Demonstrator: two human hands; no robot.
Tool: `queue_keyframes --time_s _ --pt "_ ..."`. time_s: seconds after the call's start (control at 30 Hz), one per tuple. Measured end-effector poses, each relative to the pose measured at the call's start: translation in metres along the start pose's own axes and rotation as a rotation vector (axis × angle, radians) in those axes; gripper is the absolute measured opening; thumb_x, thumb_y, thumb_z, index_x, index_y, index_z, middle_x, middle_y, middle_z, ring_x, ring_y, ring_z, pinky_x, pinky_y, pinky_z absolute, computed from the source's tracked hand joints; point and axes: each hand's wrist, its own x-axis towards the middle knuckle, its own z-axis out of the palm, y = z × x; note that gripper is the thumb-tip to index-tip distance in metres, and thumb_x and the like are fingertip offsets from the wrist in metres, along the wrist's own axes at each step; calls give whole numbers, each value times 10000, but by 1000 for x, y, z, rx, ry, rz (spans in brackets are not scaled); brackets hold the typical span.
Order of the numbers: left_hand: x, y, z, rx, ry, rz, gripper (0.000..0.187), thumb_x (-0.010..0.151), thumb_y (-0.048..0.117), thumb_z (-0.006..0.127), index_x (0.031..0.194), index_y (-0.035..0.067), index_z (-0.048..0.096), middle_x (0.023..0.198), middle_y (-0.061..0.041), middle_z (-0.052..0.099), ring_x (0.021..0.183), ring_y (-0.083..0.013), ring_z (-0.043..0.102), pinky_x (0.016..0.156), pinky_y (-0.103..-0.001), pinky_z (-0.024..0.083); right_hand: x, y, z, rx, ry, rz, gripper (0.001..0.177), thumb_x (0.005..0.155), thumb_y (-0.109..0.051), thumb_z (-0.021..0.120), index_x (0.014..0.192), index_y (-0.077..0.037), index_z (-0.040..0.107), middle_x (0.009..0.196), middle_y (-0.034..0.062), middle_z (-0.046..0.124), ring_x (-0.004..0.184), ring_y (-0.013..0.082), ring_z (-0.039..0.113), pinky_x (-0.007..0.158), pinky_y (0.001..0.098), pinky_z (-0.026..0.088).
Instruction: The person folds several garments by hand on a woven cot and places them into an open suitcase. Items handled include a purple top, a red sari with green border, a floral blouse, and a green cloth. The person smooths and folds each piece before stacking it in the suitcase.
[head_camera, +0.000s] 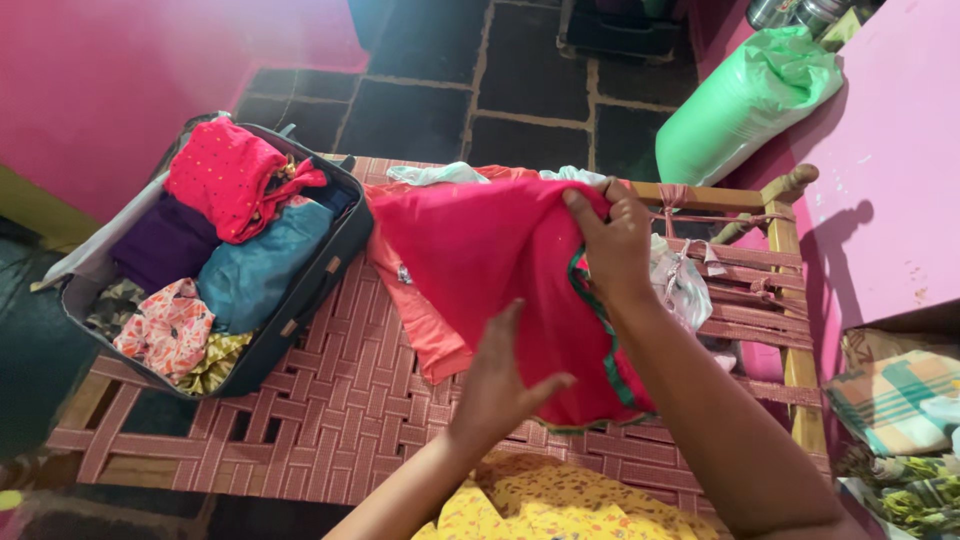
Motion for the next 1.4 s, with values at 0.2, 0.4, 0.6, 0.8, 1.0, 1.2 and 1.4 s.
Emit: queue_keyframes --time_s 0.2,0.4,0.6,0.8,1.0,1.2,1.4 --pt "15 -28 45 -120 101 -33 1413 598 416 969 1571 -72 67 1594 -385 199 1429 -507 319 1103 -501 369 3 -25 21 494 64 169 109 968 -79 713 912 -65 620 808 29 687 659 86 660 608 220 559" --pt "31 -105 8 53 390 -317 350 848 182 750 1191 127 708 1050 -180 751 986 -391 727 843 -470 561 3 -41 24 616 76 189 105 990 -78 706 940 -58 615 872 43 708 732 101 696 660 230 575" --pt "26 -126 -17 221 551 -118 388 924 153 687 1296 95 596 1025 -217 716 910 -447 687 755 -522 536 2 -36 41 745 78 192 78 998 -80 697 1006 -59 622 950 61 728 803 131 715 708 267 583" --pt "1 -130 11 412 472 211 739 851 -20 598 1546 138 405 1304 -263 644 810 -381 686 698 -467 541 -2 -29 61 878 72 173 71 992 -75 675 1032 -39 629 1021 88 729 900 194 738 810 346 634" --pt "-22 -154 17 493 341 387 682 849 -31 588 1476 236 561 1340 -214 629 878 -321 708 748 -412 575 -17 -26 68 912 118 162 96 987 -57 690 1066 -40 637 1049 87 726 942 187 730 857 347 628" --pt "-12 -117 41 305 225 117 735 818 511 773 1247 -52 573 1243 -310 594 1132 -477 605 990 -521 480 -38 -38 75 891 142 142 140 981 -55 707 1098 -46 632 1066 79 725 961 183 724 885 344 611" --pt "41 -83 75 253 482 -68 1019 701 503 817 1364 -190 473 1269 -457 521 1186 -568 500 1020 -575 396 -56 -55 89 908 127 82 167 996 -64 704 1137 -35 618 1097 79 722 1005 167 712 930 328 591"
